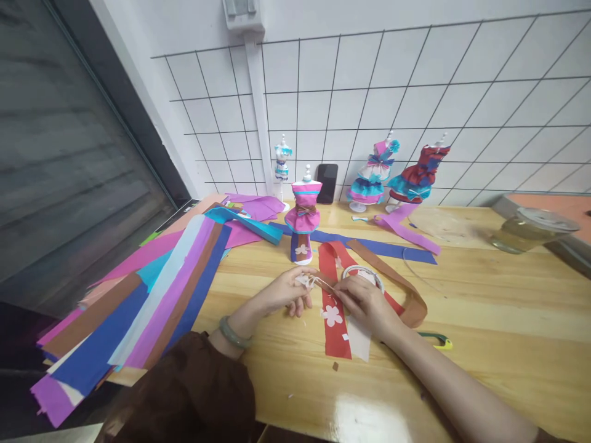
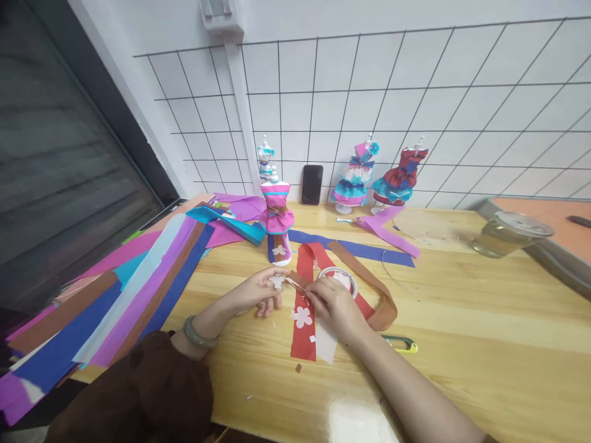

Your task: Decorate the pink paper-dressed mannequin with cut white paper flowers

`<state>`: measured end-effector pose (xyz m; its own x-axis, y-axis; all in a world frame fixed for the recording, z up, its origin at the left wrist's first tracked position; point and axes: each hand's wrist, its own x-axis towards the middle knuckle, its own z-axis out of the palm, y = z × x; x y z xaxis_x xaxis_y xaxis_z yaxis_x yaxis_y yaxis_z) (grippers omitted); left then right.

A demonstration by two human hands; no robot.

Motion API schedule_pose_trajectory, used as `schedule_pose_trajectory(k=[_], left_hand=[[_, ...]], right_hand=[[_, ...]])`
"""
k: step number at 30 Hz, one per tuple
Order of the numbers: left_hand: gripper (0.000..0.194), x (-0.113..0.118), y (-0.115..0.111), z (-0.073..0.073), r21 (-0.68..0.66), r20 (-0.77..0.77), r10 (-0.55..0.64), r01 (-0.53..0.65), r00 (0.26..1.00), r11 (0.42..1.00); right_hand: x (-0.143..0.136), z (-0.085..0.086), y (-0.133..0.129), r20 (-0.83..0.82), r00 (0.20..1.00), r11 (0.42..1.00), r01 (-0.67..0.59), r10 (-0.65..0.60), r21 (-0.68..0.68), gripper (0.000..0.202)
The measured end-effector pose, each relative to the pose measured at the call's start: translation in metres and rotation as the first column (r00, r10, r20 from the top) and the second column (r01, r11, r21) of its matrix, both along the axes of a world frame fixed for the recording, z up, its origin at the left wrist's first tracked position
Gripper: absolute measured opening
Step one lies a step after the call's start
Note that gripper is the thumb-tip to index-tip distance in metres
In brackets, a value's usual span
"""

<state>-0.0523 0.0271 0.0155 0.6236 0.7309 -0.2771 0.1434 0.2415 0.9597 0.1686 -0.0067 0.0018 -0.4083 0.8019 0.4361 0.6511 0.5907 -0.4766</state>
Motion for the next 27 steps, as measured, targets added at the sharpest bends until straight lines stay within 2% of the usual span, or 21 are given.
schedule_pose_trajectory(k=[4, 11, 14, 18, 20, 22, 23, 25, 27], left_hand=[[0.034, -0.001, 0.002, -0.003, 0.016, 0.004, 0.014, -0.014, 1.0, 1.0], [0.031, -0.016, 0.008, -0.002, 0.071, -0.108, 0.056, -0.049, 0.993, 0.996], [0.031, -0.023, 0.013, -0.008, 0.185, -0.215, 0.195, -0.156, 0.957, 0.97], [0.034, -0.028, 0.019, -0.015, 0.36, -0.317, 0.362, -0.242, 0.876, 0.901], [0.045, -0.028, 0.02, -0.014, 0.433, -0.313, 0.434, -0.28, 0.844, 0.857], [0.047, -0.026, 0.019, -0.01, 0.463, -0.251, 0.487, -0.338, 0.836, 0.82], [0.043, -0.023, 0.017, -0.008, 0.439, -0.214, 0.49, -0.365, 0.845, 0.821], [0.035, -0.018, 0.011, -0.004, 0.304, -0.159, 0.431, -0.371, 0.888, 0.877], [0.04, -0.011, 0.004, 0.001, 0.108, -0.135, 0.292, -0.279, 0.947, 0.954]], right_hand=[[0.0, -0.001, 0.0, -0.018, 1.0, 1.0, -0.017, 0.017, 0.002, 0.016], [0.004, -0.004, 0.001, -0.019, 1.0, 1.0, 0.013, -0.012, 0.025, 0.016], [0.004, -0.002, -0.001, -0.005, 1.0, 1.0, 0.013, -0.013, 0.022, 0.017], [0.004, -0.001, -0.002, 0.007, 1.0, 1.0, 0.007, -0.007, 0.018, 0.017], [0.005, -0.003, -0.001, 0.006, 1.0, 1.0, 0.004, -0.004, 0.023, 0.017], [0.005, -0.004, -0.001, 0.009, 1.0, 1.0, 0.003, -0.003, 0.026, 0.016], [0.005, -0.004, -0.001, 0.014, 1.0, 0.999, 0.004, -0.004, 0.032, 0.016], [0.004, -0.004, -0.002, 0.034, 0.999, 0.999, 0.008, -0.01, 0.053, 0.015], [0.003, -0.003, -0.002, 0.068, 0.997, 0.997, 0.013, -0.019, 0.082, 0.017]])
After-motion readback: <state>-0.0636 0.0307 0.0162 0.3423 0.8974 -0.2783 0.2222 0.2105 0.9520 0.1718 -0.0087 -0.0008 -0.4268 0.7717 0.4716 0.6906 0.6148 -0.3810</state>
